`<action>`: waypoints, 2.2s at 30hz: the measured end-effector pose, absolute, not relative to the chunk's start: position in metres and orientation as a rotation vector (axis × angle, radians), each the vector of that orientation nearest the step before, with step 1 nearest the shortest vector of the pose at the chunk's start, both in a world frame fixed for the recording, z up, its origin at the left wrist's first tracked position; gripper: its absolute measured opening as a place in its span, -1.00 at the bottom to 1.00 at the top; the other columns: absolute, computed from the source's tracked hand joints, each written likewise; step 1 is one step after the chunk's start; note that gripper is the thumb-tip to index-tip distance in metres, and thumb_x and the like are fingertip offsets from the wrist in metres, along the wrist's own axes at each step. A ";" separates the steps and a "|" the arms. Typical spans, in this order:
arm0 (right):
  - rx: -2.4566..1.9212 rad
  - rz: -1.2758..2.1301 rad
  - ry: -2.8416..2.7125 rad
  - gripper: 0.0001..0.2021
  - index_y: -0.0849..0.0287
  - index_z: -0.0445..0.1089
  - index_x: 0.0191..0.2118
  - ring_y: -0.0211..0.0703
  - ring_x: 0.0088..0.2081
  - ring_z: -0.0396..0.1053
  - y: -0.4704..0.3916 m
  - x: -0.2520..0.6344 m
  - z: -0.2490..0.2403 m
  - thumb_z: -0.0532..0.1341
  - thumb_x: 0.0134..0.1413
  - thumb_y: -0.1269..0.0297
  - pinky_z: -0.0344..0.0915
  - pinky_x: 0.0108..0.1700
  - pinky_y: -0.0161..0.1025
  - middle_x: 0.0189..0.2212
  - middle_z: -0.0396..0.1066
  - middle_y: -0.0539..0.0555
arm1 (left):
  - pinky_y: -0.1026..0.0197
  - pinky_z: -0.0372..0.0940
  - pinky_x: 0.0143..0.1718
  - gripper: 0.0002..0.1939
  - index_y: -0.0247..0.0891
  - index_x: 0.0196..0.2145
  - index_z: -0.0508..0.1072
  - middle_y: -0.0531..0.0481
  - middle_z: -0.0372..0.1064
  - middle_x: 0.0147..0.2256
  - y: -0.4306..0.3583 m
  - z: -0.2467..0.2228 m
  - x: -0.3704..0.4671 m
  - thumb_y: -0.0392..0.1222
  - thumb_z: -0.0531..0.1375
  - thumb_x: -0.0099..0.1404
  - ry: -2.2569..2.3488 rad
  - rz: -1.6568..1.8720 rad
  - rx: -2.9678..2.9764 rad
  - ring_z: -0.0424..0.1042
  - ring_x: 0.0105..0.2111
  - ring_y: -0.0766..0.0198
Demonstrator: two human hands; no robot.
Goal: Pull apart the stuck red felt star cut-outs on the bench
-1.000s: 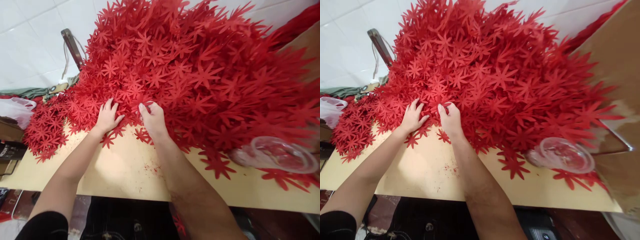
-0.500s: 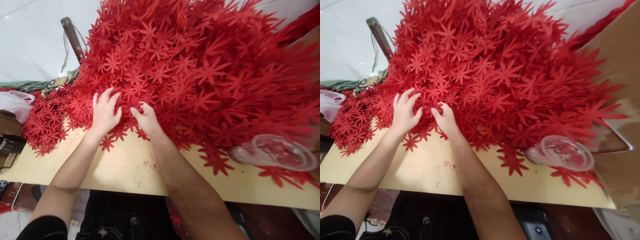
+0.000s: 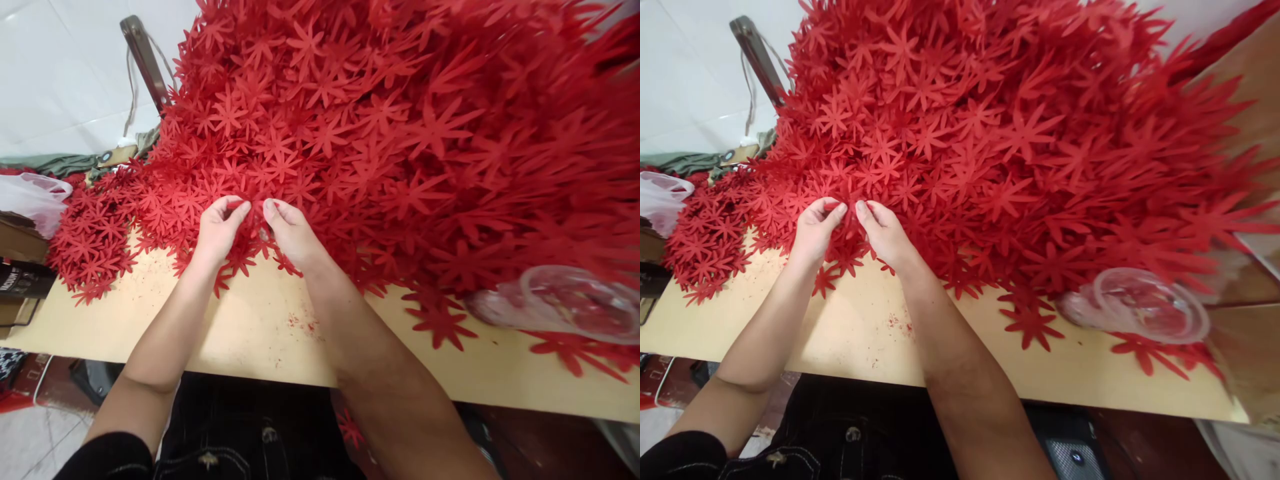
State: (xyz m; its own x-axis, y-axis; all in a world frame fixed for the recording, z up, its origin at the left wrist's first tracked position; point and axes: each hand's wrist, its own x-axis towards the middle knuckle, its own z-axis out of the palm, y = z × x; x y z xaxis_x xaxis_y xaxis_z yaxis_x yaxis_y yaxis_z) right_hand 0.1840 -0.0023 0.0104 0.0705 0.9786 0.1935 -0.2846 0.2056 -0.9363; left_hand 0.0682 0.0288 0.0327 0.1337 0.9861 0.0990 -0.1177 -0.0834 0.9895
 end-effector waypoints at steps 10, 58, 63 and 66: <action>-1.088 0.710 -1.164 -0.51 0.13 0.43 -0.28 -0.14 -0.05 0.31 0.003 0.197 0.006 0.20 -0.12 -0.23 0.27 0.02 -0.12 -0.16 0.36 0.12 | 0.43 0.15 -0.55 -0.78 -0.30 -0.54 0.35 0.19 0.30 -0.65 0.029 0.022 0.061 -0.26 0.35 -0.03 1.079 1.328 1.065 0.21 -0.65 0.54; -1.051 0.780 -1.325 -0.74 0.16 0.39 -0.19 -0.20 -0.20 0.40 -0.004 0.185 0.006 0.27 -0.05 0.22 0.36 -0.07 -0.16 -0.23 0.43 0.07 | 0.44 0.18 -0.49 -0.65 -0.27 -0.57 0.20 0.23 0.20 -0.62 0.013 0.014 0.074 -0.18 0.36 -0.01 0.955 1.256 1.029 0.20 -0.60 0.56; -1.046 0.807 -1.167 -0.83 0.13 0.33 -0.36 -0.26 -0.35 0.37 0.002 0.191 0.002 0.26 -0.06 0.17 0.35 -0.22 -0.23 -0.41 0.42 -0.02 | 0.41 0.24 -0.46 -0.77 -0.26 -0.47 0.34 0.17 0.29 -0.56 0.012 0.014 0.074 -0.09 0.28 0.12 0.917 1.127 0.983 0.27 -0.57 0.52; -1.136 0.675 -1.099 -0.82 0.12 0.29 -0.41 -0.28 -0.42 0.33 0.000 0.187 0.003 0.18 0.03 0.12 0.31 -0.28 -0.24 -0.48 0.37 -0.03 | 0.44 0.21 -0.48 -0.78 -0.27 -0.47 0.36 0.18 0.30 -0.57 0.012 0.014 0.075 -0.22 0.36 0.01 0.921 1.133 1.065 0.25 -0.58 0.55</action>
State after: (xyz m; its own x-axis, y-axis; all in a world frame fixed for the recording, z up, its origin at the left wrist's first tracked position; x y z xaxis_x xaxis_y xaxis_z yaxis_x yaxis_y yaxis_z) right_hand 0.1873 -0.0003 0.0033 0.3535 0.8736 0.3345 0.0968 0.3215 -0.9419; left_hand 0.0750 0.0117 0.0138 0.1946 0.9801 -0.0392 -0.2391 0.0862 0.9672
